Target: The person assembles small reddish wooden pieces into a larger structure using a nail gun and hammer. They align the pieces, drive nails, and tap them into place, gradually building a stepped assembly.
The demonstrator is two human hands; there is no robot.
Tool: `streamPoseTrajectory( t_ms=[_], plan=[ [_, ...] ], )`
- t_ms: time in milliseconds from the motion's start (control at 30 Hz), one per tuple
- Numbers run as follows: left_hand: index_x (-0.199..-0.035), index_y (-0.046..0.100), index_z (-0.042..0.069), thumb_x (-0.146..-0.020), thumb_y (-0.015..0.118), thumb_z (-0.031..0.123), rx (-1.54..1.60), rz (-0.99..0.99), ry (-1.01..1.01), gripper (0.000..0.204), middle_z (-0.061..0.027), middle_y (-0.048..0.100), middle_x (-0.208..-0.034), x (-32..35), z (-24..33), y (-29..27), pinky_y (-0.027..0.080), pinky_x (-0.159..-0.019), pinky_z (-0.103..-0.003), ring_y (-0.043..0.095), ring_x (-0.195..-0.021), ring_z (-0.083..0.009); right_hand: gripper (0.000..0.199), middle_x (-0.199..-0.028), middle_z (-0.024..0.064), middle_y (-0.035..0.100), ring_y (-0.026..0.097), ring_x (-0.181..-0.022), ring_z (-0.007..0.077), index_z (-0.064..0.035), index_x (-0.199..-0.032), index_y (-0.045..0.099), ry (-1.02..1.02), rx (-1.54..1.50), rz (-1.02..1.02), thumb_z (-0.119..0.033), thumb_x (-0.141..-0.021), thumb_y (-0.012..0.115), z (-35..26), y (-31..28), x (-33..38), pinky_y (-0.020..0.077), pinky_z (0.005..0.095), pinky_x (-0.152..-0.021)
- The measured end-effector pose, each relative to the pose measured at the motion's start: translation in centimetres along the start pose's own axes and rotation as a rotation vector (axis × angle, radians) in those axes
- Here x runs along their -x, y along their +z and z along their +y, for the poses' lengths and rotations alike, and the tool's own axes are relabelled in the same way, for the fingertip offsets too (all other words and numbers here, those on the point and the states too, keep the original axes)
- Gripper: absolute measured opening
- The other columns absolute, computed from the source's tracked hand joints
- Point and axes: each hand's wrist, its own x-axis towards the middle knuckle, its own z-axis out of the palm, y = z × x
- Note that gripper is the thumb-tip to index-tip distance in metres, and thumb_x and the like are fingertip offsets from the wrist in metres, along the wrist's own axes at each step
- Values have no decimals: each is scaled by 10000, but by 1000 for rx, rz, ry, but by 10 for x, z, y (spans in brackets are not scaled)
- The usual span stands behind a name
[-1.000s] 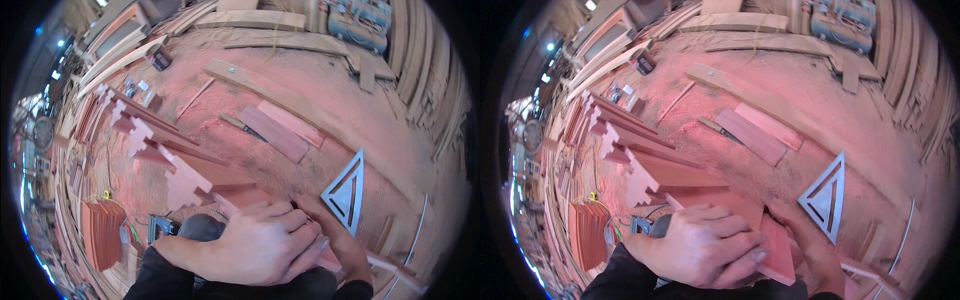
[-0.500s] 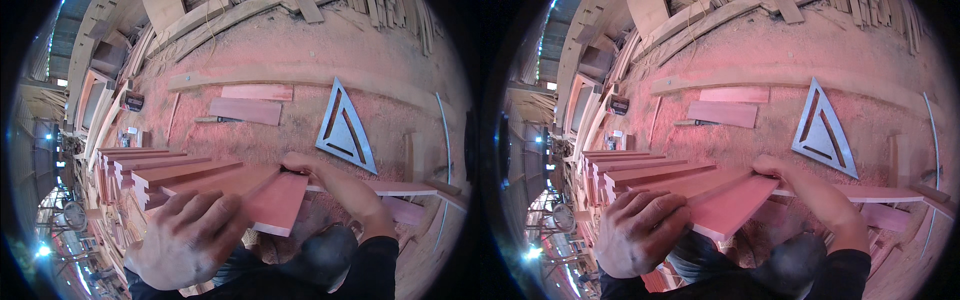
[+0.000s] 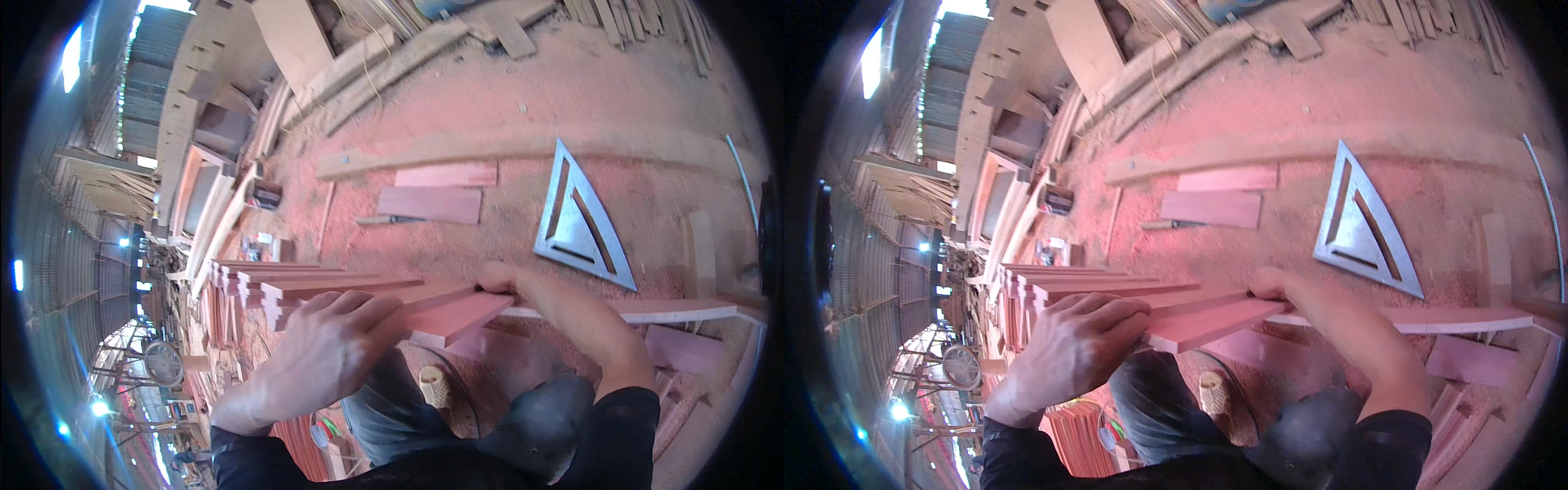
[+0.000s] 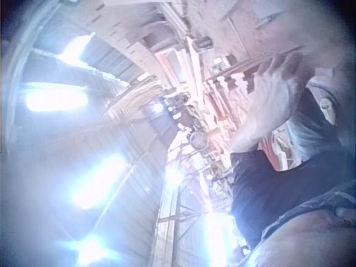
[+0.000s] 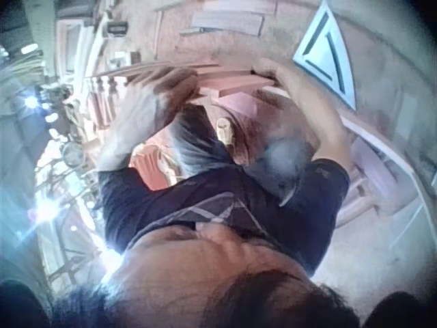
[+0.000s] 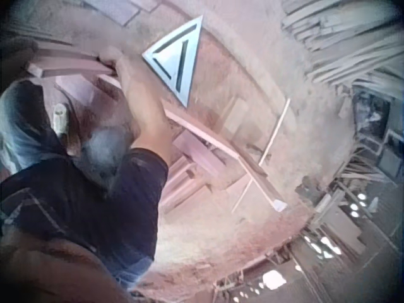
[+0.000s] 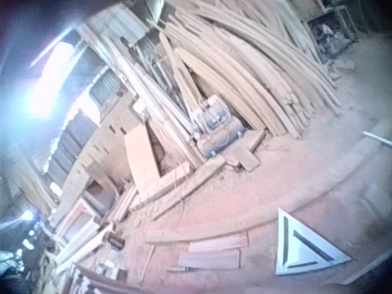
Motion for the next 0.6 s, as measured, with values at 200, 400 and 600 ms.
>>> streamPoseTrajectory(
  t_ms=[200,400,600],
  plan=[
    [-1155,731,45,-881,821,156,57,167,59,309,-99,728,-1207,-1,-10,25,557,-914,-453,689,-1026,-338,396,-1210,278,766,744,-1151,464,-8,-1132,824,-46,-19,115,-267,-949,587,5,2,-6,571,540,-1025],
    [-1130,742,55,-773,852,123,88,318,33,379,-102,716,-1203,1,-13,44,539,-894,-450,674,-1010,-327,407,-1242,278,755,738,-1185,440,0,-1148,818,11,7,69,-242,-955,553,-1,-5,-3,568,521,-1037],
    [-1086,747,74,-735,869,125,116,316,-2,375,-89,702,-1187,1,-12,42,542,-884,-455,679,-1009,-326,412,-1229,293,753,728,-1197,450,9,-1143,815,29,-102,67,-261,-964,560,1,-4,0,563,519,-1042]
  ],
)
